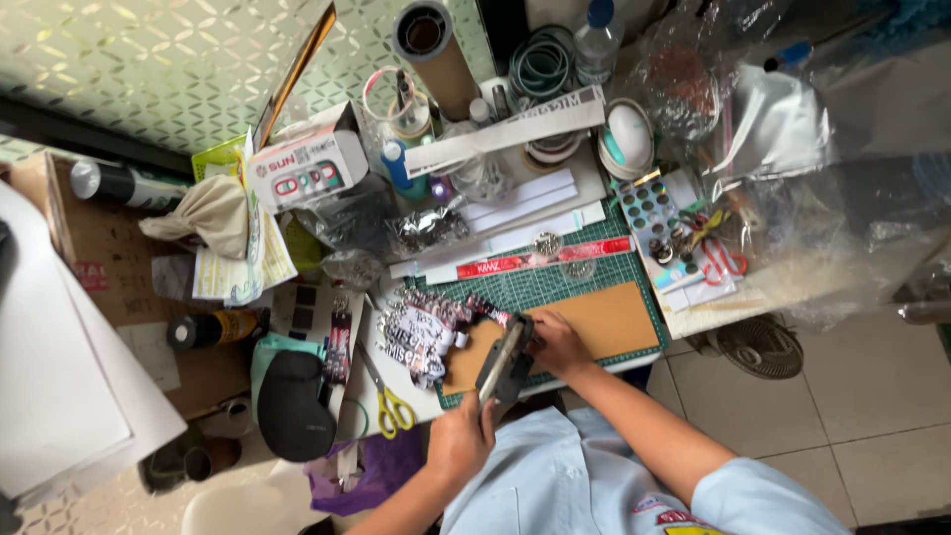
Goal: The person assembles keychains by attaching small printed tags to metal rings using a handheld crimping tool. They repeatedly pick tags and rings, position them in the tool, and crimp to secure the connection, then place the finished keychains on the table.
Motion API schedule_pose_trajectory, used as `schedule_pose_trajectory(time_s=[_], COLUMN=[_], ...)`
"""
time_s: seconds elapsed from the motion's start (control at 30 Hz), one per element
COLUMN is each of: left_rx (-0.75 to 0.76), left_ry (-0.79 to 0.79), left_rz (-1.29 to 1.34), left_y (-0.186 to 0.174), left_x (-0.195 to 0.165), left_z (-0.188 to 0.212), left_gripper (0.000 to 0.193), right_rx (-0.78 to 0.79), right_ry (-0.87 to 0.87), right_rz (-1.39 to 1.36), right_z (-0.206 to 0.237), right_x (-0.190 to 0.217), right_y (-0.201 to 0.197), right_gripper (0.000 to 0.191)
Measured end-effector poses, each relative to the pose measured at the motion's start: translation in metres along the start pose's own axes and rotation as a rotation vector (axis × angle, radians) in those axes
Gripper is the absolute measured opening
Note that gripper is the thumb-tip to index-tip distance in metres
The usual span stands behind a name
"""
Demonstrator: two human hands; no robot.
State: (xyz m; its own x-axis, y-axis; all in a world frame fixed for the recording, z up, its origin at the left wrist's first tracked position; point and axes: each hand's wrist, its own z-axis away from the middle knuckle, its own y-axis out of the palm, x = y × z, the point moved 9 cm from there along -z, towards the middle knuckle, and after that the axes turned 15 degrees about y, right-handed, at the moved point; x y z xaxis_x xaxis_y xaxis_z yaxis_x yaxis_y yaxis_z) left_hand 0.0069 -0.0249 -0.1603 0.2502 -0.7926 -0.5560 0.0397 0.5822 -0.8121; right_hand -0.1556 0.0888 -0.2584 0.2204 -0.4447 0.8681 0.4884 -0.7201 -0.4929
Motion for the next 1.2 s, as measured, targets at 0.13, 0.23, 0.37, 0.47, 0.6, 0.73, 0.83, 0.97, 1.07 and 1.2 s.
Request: schedule_pose_trajectory(time_s=[0.13, 0.23, 0.37, 0.47, 0.6, 0.73, 0.83, 0.97, 1.07, 1.2], left_rx=[-0.151, -0.207, -0.170, -0.134, 0.012, 0.007, 0.052, -0.089, -0.184, -0.286], left_ry=[0.144, 0.209, 0.127, 0.102, 0.021, 0.120, 0.190, 0.342, 0.415, 0.512], left_rz=[0.026, 0.055, 0.002, 0.063, -0.060, -0.219, -0.377, -0.549, -0.660, -0.777], left_y=[0.000, 0.003, 0.005, -0.010, -0.046, -0.094, -0.105, -0.126, -0.134, -0.141], left_x=[-0.011, -0.014, -0.005, -0.013, -0.044, -0.091, -0.127, -0.171, -0.189, -0.201], left_z=[0.012, 0.017, 0.006, -0.003, -0.015, -0.050, -0.086, -0.132, -0.153, -0.143], left_gripper=[0.020, 0.017, 0.024, 0.023, 0.023, 0.025, 0.018, 0.008, 0.010, 0.015], right_rx=[0.134, 0.116, 0.066, 0.041, 0.027, 0.212, 0.148, 0.131, 0.163, 0.277], right_ry=[0.133, 0.071, 0.173, 0.236, 0.332, 0.655, 0.721, 0.808, 0.836, 0.720], right_rz=[-0.183, -0.154, -0.040, -0.027, 0.048, -0.355, -0.583, -0.676, -0.650, -0.626], right_z=[0.005, 0.007, 0.008, 0.002, -0.011, -0.018, -0.025, -0.031, -0.024, -0.006], right_x=[-0.007, 0.004, 0.006, 0.005, -0.002, -0.015, -0.010, -0.022, -0.037, -0.038], right_y=[0.004, -0.001, 0.001, 0.004, -0.001, 0.008, -0.007, -0.031, -0.060, -0.120], right_gripper=[0.035, 0.042, 0.037, 0.030, 0.013, 0.011, 0.021, 0.023, 0.026, 0.026])
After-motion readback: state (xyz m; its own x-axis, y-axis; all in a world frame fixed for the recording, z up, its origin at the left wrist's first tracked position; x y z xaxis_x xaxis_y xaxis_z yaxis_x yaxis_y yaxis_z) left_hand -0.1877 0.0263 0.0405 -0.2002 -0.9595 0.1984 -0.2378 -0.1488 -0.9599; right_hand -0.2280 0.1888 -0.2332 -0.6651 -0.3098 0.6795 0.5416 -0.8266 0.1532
